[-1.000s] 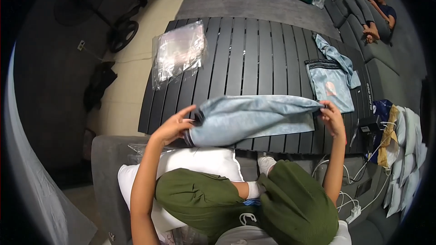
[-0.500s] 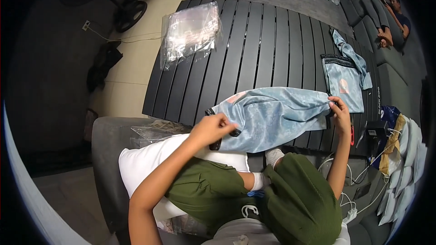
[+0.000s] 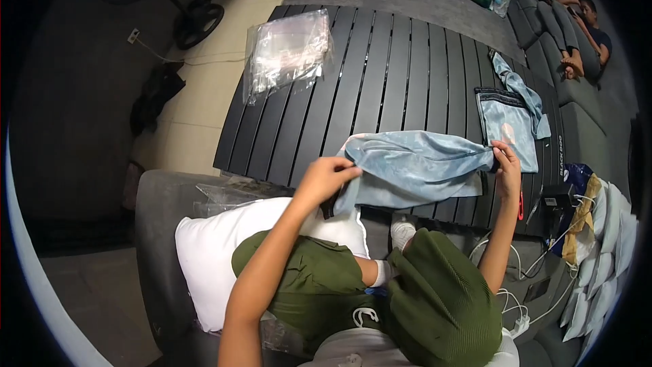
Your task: Folding and placing textile items like arm sleeves into plastic bags, including some trimming with scissors.
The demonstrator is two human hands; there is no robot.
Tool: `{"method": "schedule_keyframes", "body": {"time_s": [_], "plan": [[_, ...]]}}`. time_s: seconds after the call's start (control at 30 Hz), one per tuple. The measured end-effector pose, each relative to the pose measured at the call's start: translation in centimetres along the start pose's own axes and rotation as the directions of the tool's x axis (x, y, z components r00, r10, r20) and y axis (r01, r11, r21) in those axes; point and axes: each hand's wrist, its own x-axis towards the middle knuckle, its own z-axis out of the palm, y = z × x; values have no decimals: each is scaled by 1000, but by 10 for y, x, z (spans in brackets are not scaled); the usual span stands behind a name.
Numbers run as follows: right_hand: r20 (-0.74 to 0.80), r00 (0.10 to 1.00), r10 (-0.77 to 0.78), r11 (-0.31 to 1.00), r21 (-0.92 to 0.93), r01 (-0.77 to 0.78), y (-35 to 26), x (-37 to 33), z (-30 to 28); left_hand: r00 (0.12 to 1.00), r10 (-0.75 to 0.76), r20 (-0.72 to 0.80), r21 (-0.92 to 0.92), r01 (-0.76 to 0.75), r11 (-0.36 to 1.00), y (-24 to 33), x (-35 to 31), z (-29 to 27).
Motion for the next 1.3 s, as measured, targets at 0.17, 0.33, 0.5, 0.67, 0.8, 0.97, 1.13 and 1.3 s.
{"method": "schedule_keyframes", "body": {"time_s": [0.17, 0.33, 0.5, 0.67, 0.8, 0.97, 1.13, 1.3], "plan": [[-54, 998, 33, 999, 16, -32, -17, -7, -19, 982, -30, -185, -129, 6, 992, 0, -16, -40], [-119, 991, 56, 998, 1, -56, -25, -19, -23, 974, -92, -206, -653, -67, 754, 8, -22, -55], [-110, 994, 7, 995, 104, 4, -17, -22, -30, 952, -78, -296, -796, -200, 571, 21, -28, -47], [-98, 995, -31, 988, 148, 45, -3, -16, -35, 948, -25, -316, -820, -260, 510, 41, -35, -47], [-130, 991, -45, 973, 220, 73, 3, -17, -28, 980, -25, -198, -882, -167, 441, 38, -36, -45], [-145, 989, -13, 964, 260, 51, 6, -16, -25, 992, 6, -125, -878, -113, 464, 33, -29, -44], [-229, 973, -39, 977, 195, 85, 14, -11, -28, 985, 30, -171, -805, -157, 572, 36, -25, -42], [-413, 782, -467, 540, -834, -118, 61, -21, -61, 973, 162, -166, -782, -230, 580, 42, -29, -36]]}}
